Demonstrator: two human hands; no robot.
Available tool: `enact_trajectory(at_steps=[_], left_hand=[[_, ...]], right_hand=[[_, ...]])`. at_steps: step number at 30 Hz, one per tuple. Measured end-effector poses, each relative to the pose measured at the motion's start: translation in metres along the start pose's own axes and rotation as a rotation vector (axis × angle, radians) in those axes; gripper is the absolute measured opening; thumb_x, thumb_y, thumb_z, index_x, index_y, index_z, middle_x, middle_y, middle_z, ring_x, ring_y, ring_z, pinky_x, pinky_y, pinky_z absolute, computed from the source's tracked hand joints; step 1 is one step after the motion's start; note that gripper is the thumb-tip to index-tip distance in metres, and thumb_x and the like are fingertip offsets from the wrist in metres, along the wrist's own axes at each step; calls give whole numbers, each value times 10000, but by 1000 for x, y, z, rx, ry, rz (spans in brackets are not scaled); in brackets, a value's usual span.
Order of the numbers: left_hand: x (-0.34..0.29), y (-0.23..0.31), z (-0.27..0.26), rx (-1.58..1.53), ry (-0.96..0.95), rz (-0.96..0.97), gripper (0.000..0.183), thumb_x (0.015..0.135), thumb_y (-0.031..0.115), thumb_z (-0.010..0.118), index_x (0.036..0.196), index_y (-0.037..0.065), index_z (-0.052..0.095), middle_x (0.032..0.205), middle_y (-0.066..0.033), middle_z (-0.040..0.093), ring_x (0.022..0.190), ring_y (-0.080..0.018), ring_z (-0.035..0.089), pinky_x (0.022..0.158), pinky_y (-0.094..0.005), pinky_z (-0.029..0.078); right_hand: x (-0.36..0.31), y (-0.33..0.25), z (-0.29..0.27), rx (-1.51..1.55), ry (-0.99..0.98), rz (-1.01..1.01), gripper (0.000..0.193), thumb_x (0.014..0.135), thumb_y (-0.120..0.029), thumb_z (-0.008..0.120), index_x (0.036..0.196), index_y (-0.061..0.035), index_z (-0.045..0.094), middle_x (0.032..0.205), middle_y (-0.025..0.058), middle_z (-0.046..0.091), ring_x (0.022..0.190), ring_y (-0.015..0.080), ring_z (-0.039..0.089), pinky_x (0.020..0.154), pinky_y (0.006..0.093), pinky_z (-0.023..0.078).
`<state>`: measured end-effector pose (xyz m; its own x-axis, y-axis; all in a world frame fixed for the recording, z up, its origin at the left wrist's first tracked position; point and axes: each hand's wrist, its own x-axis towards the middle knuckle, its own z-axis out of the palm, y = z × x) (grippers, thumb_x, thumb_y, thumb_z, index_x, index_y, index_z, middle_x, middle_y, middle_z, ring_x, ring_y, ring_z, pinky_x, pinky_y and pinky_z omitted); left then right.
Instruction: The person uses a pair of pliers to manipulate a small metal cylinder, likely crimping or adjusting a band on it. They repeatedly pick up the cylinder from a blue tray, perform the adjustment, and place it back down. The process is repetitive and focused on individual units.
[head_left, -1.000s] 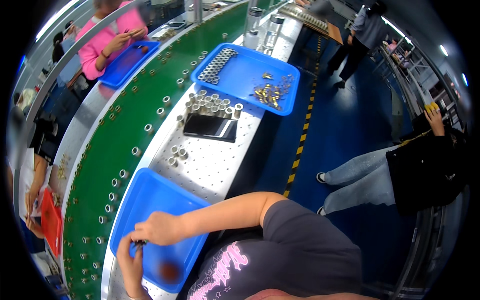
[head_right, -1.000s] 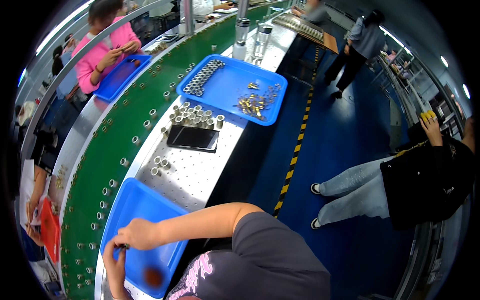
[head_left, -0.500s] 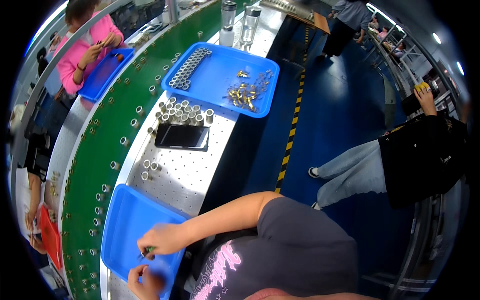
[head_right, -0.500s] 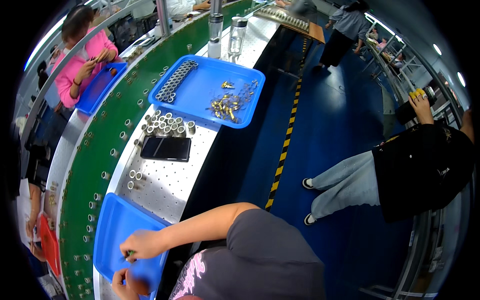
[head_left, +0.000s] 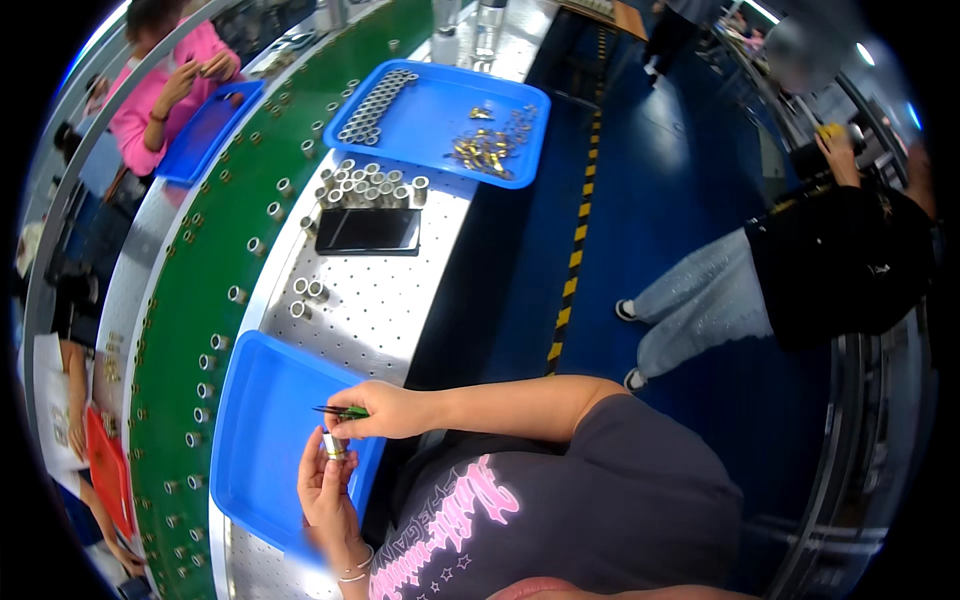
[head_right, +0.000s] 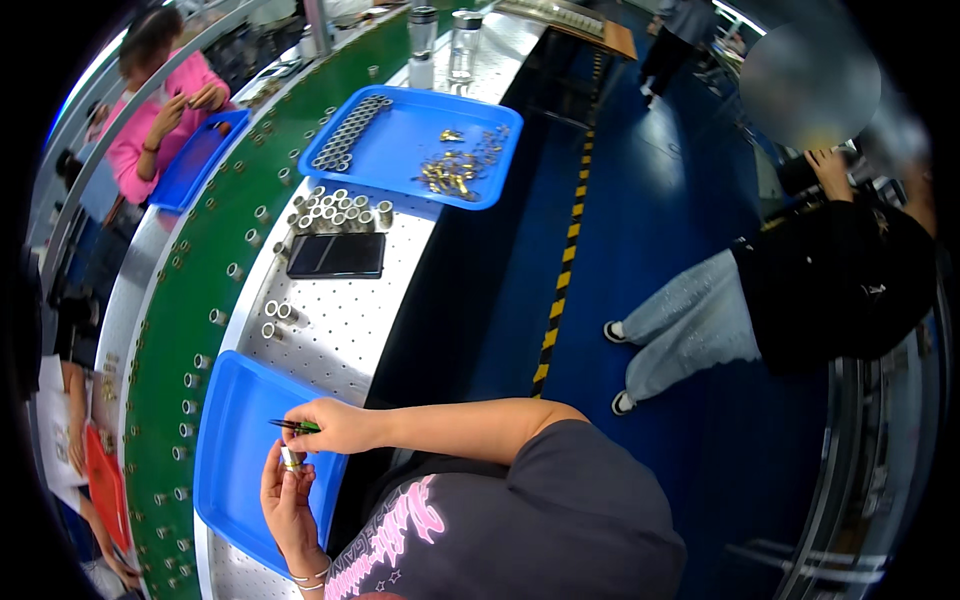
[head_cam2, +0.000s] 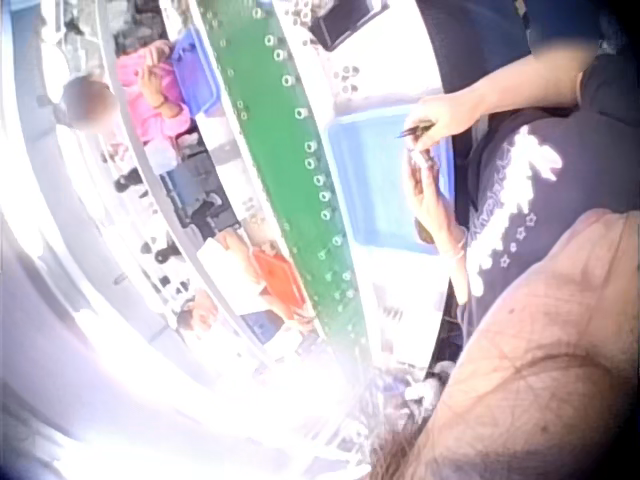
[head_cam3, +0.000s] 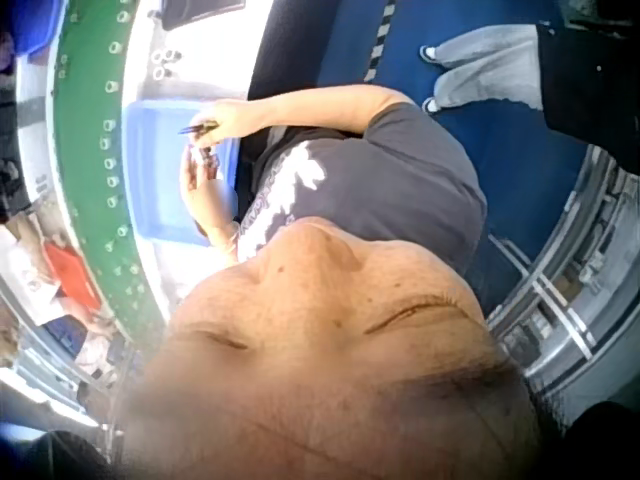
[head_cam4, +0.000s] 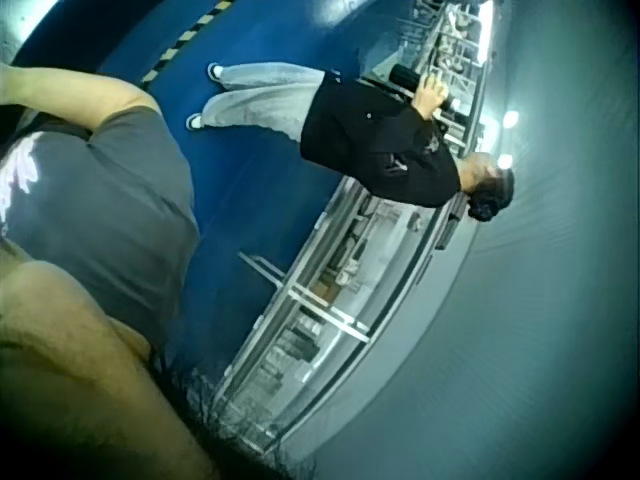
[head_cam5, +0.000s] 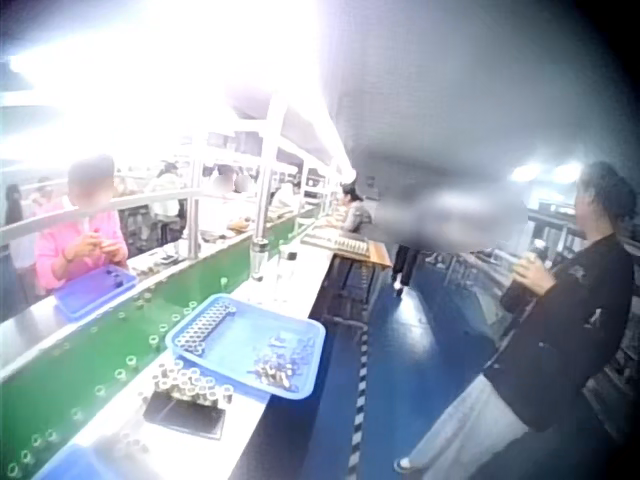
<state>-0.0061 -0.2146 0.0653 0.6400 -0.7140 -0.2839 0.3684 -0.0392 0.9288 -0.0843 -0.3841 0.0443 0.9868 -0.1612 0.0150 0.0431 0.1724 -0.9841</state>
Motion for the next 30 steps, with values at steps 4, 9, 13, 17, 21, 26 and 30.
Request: enact_trajectory(at_steps=[4,9,13,17,21,26,30], left_hand=[[-3,0,-3,-57,-57,-124,466,856,62,574,1280,-31,406,1075,-135,570,875,-161,608,765,-223,509],[-5,-24,-34,-54,-12,-21,450,839,10,558,1268,6,423,1053,-134,573,808,-136,594,737,-212,493],[-12,-17,-45,33,-18,25,434,823,-26,564,1239,5,443,1036,-140,586,794,-138,594,707,-226,492],[-25,-10,-52,-81,-12,-16,392,835,-14,568,1211,12,459,1053,-150,585,805,-152,599,713,-232,497],[-37,-12,-75,-135,9,12,396,842,-1,571,1219,13,451,1054,-145,583,810,-147,599,740,-238,491],[-43,-9,-81,-132,91,44,401,837,-2,580,1218,11,454,1042,-138,581,820,-153,596,757,-242,487],[-43,-14,-87,-167,142,85,408,826,-8,589,1213,9,461,1041,-124,578,827,-157,593,762,-245,486]], right_hand=[[-13,1,8,-74,15,-33,168,855,-182,582,908,-23,582,725,17,564,654,88,505,615,250,415],[-5,12,4,24,170,-69,193,864,-164,570,1014,-44,565,733,31,568,631,81,517,600,234,437],[-2,10,-41,-86,667,119,408,869,-146,549,1270,-126,478,661,-12,514,542,63,456,497,228,411],[2,24,-80,57,869,23,411,859,-118,550,1253,-65,448,637,1,504,460,47,388,403,215,311],[8,29,-94,411,764,78,188,867,-134,552,1033,-88,478,716,57,527,417,17,295,376,187,226],[19,40,-79,478,870,106,320,865,-125,532,1169,-37,483,735,51,518,417,29,303,371,176,247],[38,18,-8,86,545,80,196,879,-154,526,1029,-49,596,663,6,537,497,31,406,453,168,306]])
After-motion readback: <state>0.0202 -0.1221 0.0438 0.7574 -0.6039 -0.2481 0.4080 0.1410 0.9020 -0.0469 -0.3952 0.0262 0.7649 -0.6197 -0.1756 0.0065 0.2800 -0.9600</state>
